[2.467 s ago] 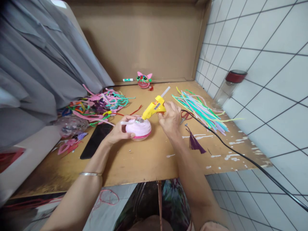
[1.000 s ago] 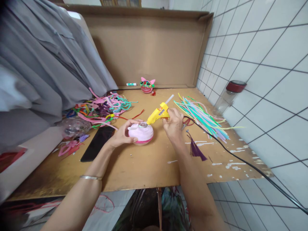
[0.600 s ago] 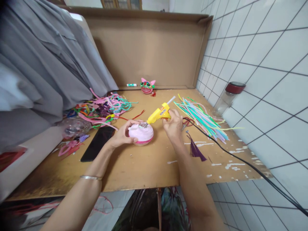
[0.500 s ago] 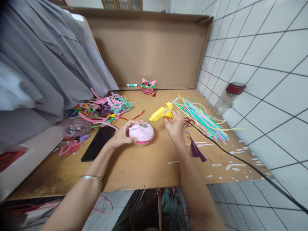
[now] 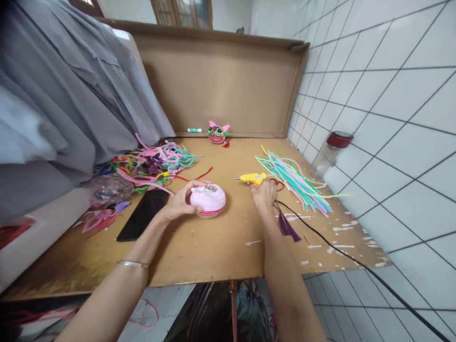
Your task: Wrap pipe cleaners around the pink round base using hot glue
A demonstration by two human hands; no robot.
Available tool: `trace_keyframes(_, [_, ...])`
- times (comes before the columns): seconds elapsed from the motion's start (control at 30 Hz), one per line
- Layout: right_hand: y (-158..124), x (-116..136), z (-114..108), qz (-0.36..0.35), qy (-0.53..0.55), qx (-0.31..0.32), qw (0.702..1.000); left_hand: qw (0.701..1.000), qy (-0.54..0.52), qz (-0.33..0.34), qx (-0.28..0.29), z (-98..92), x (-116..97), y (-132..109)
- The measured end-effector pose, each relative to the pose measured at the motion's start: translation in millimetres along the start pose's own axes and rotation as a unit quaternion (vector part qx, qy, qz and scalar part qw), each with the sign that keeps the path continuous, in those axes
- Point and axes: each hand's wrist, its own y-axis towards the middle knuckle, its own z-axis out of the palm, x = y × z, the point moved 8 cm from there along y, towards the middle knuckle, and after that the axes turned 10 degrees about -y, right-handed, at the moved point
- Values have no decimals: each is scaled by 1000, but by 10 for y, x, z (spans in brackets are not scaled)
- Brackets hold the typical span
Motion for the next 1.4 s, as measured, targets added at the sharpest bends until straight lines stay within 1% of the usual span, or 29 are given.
trace_keyframes(0.07, [-22,-31,48,9,-47,40,998,1000,-3,-2,-3,-1,-1,3])
trace_keyframes(0.13, [-54,-26,40,6,-87,58,995,1000,-6,0,-2,6,-4,7])
trace_keyframes(0.17, [-71,-6,7,-4,-103,52,993,1000,-10,2,1,13,-7,9])
trace_keyframes(0.23, [-106,67,-114,-34,-118,12,992,1000,-17,7,4,26,-14,12])
trace_keyframes(0.3, [-159,203,-270,-92,-74,-44,992,1000,-21,5,2,33,-13,14])
trace_keyframes(0.33, [-199,292,-341,-131,-23,-62,989,1000,-22,3,0,35,-12,15])
trace_keyframes(0.37, [-253,394,-402,-178,49,-67,980,1000,-23,2,-2,37,-14,15])
trace_keyframes(0.4, [-321,511,-450,-231,131,-52,963,1000,-23,4,-3,41,-20,16])
trace_keyframes(0.43, [-404,632,-486,-282,216,-20,935,1000,-25,9,-2,47,-30,17])
trace_keyframes(0.47, [-490,737,-529,-316,283,8,905,1000,-25,14,1,56,-42,18])
trace_keyframes(0.53, [-667,919,-642,-372,357,33,856,1000,-22,17,1,63,-53,21])
trace_keyframes(0.6, [-793,1036,-740,-397,388,40,831,1000,-12,10,-5,62,-50,24])
trace_keyframes(0.67, [-828,1072,-791,-387,402,40,829,1000,-4,6,-5,72,-52,26])
trace_keyframes(0.77, [-752,996,-774,-332,426,44,840,1000,-4,5,3,94,-68,27])
trace_keyframes(0.9, [-624,855,-632,-257,464,83,844,1000,1,14,17,116,-97,24])
trace_keyframes(0.97, [-582,812,-537,-213,481,115,843,999,6,22,23,120,-105,22])
trace_keyframes(1.03, [-570,805,-447,-176,504,155,831,999,9,31,29,121,-107,22])
trace_keyframes(1.13, [-577,817,-349,-130,544,204,804,999,13,40,35,122,-103,20])
trace_keyframes(1.23, [-585,817,-284,-100,569,228,784,999,16,38,33,118,-97,16])
trace_keyframes(1.4, [-579,792,-206,-74,577,248,775,999,17,26,30,120,-93,13])
